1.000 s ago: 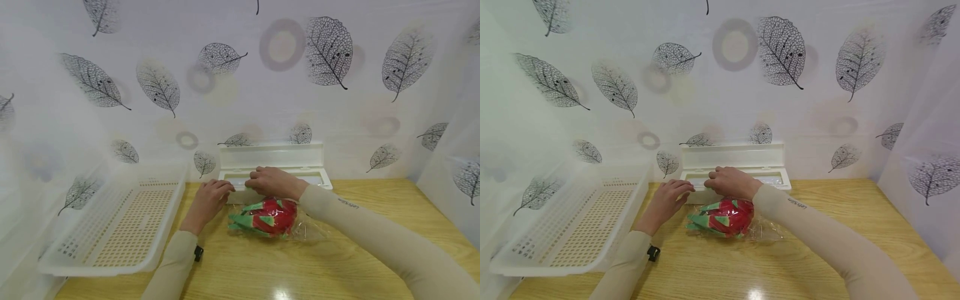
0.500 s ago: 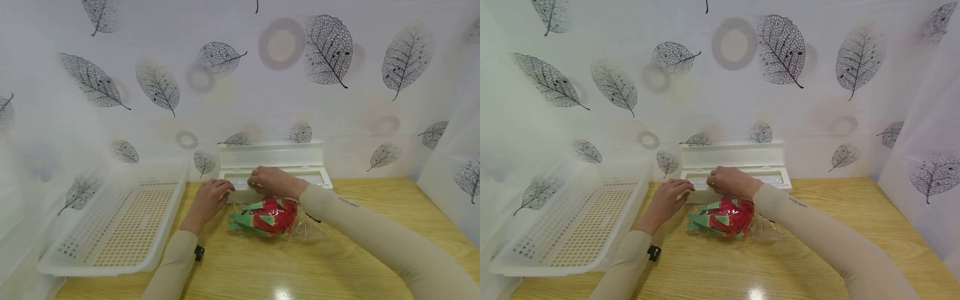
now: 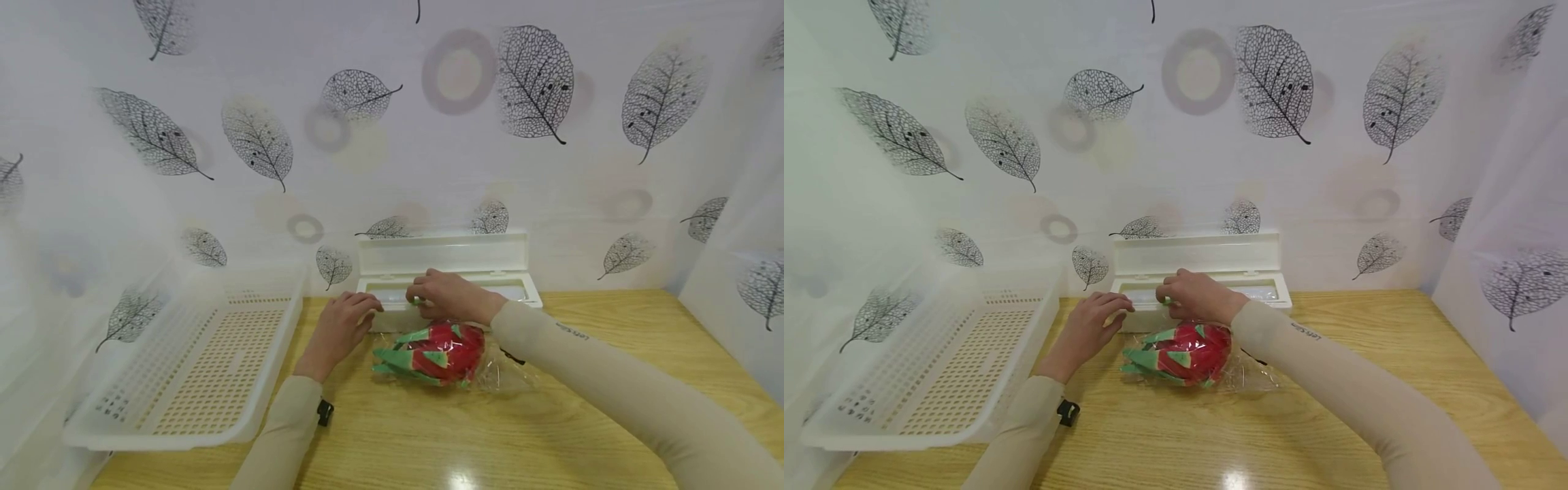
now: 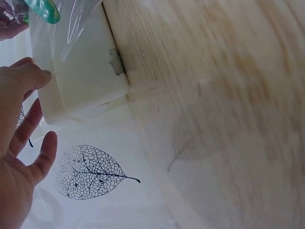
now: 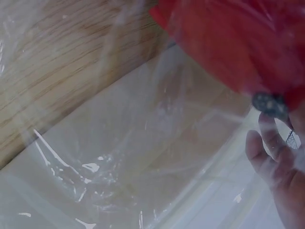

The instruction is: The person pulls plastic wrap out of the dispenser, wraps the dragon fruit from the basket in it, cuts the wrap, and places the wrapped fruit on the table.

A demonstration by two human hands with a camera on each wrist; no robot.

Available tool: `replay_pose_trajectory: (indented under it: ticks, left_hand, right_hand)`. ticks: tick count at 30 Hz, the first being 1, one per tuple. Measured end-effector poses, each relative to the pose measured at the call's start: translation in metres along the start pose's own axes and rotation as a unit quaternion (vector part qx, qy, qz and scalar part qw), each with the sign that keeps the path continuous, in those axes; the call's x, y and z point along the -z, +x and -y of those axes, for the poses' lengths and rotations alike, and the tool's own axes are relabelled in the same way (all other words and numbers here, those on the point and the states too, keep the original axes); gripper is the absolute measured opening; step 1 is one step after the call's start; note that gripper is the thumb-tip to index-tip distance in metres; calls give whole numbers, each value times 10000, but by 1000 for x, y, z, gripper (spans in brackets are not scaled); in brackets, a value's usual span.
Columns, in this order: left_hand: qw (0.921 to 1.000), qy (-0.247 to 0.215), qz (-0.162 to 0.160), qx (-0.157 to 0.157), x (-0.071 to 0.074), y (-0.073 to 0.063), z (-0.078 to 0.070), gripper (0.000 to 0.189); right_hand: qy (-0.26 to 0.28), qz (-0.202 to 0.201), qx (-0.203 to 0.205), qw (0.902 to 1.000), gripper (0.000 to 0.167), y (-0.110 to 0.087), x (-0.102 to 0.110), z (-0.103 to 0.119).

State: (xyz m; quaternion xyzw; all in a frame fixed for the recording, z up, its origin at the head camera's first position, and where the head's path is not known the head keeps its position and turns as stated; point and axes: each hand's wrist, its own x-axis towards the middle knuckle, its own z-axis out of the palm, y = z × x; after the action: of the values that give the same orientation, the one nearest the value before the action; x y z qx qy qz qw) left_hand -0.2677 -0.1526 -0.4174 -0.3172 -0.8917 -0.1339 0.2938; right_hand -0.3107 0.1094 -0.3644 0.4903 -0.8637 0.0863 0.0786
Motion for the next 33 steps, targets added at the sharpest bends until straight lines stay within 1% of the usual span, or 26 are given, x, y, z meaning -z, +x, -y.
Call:
replay_pose_trajectory:
  ticks: [7, 12, 17, 26, 33]
  left_hand:
    - [9999, -56, 115, 74, 3, 1, -1, 20]
    - [9998, -48, 157, 87, 2, 2, 0, 18]
    - [9998, -42, 166, 56, 2, 2, 0, 20]
    - [9990, 218, 363, 157, 2, 2, -2, 19]
    - [9990, 242, 364, 60, 1, 2, -2, 21]
  right_hand:
    - [107, 4, -144, 9998, 19, -1, 0, 0]
    - [49, -40, -96, 9999, 18, -2, 1, -1]
    - [-54, -55, -122, 9999, 17, -5, 3, -1]
    - [-144, -124, -215, 9996, 18, -14, 2, -3]
    - [-195, -238, -170, 9994, 20, -17, 1, -5]
